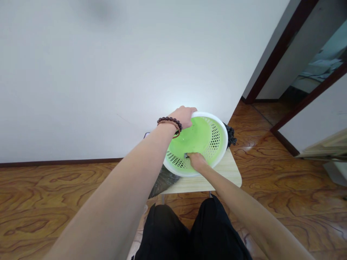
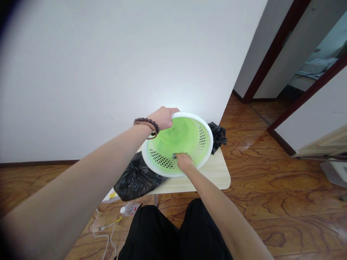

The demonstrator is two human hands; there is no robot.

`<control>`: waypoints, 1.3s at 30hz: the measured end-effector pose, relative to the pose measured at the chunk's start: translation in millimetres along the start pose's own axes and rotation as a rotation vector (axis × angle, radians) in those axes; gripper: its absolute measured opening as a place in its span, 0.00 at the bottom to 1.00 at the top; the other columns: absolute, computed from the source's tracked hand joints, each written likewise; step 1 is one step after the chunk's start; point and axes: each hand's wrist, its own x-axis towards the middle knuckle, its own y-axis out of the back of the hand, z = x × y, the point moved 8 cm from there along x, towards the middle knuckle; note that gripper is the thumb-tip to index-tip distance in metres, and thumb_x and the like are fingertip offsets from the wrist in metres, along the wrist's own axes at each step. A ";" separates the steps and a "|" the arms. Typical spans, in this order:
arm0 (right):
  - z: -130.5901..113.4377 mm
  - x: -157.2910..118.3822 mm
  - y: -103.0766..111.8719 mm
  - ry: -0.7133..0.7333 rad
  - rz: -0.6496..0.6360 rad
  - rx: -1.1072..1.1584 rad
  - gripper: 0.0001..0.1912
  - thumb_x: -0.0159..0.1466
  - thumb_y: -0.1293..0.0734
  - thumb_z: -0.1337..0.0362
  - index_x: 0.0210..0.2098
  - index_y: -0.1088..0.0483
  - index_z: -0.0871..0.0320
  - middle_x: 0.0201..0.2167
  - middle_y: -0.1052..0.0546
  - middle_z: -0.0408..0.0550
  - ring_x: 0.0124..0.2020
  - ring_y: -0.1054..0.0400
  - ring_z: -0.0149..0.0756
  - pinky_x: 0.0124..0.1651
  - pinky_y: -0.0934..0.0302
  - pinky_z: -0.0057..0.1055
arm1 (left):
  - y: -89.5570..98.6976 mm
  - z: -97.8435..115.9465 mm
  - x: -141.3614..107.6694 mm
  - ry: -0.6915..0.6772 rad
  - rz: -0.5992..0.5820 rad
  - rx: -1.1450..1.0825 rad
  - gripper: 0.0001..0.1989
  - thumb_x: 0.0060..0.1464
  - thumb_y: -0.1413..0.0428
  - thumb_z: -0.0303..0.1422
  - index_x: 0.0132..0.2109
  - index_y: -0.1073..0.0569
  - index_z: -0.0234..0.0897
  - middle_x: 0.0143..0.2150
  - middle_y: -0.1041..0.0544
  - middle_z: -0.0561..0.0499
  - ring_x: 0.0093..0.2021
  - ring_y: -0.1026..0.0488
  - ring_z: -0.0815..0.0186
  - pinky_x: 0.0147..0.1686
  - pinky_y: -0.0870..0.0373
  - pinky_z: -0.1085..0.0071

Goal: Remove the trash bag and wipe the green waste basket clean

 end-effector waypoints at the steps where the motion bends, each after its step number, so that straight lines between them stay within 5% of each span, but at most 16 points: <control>1: -4.6 -7.9 1.2 0.029 0.005 0.025 0.24 0.59 0.46 0.77 0.52 0.33 0.58 0.44 0.24 0.53 0.45 0.31 0.40 0.47 0.41 0.32 | -0.2 0.4 0.5 -0.006 0.002 0.006 0.24 0.43 0.50 0.26 0.50 0.31 0.42 0.34 0.25 0.47 0.34 0.27 0.63 0.27 0.36 0.73; 9: -22.3 -79.1 21.5 0.288 0.047 0.184 0.22 0.61 0.46 0.75 0.52 0.33 0.59 0.47 0.25 0.50 0.47 0.32 0.36 0.51 0.42 0.29 | -1.3 2.4 4.2 -0.023 0.016 0.008 0.21 0.41 0.50 0.26 0.46 0.28 0.41 0.34 0.25 0.47 0.33 0.28 0.64 0.28 0.37 0.72; 17: 18.9 -31.3 43.3 0.127 0.243 0.223 0.21 0.63 0.47 0.73 0.52 0.34 0.60 0.49 0.27 0.50 0.49 0.33 0.36 0.52 0.43 0.29 | -0.6 -2.0 2.4 0.001 -0.005 0.042 0.22 0.43 0.50 0.27 0.48 0.29 0.42 0.33 0.26 0.49 0.34 0.28 0.65 0.30 0.36 0.74; 24: 9.3 9.5 -1.8 -0.037 0.058 0.076 0.23 0.58 0.45 0.77 0.50 0.31 0.60 0.44 0.25 0.54 0.45 0.31 0.40 0.47 0.40 0.31 | -4.3 -1.4 2.2 0.024 -0.014 0.001 0.22 0.43 0.50 0.28 0.48 0.29 0.43 0.36 0.26 0.47 0.34 0.28 0.63 0.30 0.35 0.71; 35: -28.5 -72.6 19.2 0.269 0.054 0.259 0.21 0.63 0.47 0.72 0.52 0.32 0.57 0.47 0.25 0.48 0.47 0.31 0.36 0.50 0.42 0.29 | 0.3 2.1 1.0 0.004 -0.004 0.044 0.21 0.43 0.49 0.28 0.47 0.29 0.42 0.35 0.25 0.47 0.36 0.28 0.62 0.33 0.35 0.71; 39: -20.5 -71.7 29.0 0.259 0.049 0.263 0.20 0.64 0.47 0.71 0.51 0.32 0.57 0.47 0.25 0.48 0.48 0.32 0.36 0.50 0.41 0.30 | 0.1 2.0 2.9 0.014 0.001 0.047 0.20 0.43 0.49 0.28 0.46 0.28 0.42 0.35 0.25 0.46 0.35 0.28 0.61 0.31 0.34 0.70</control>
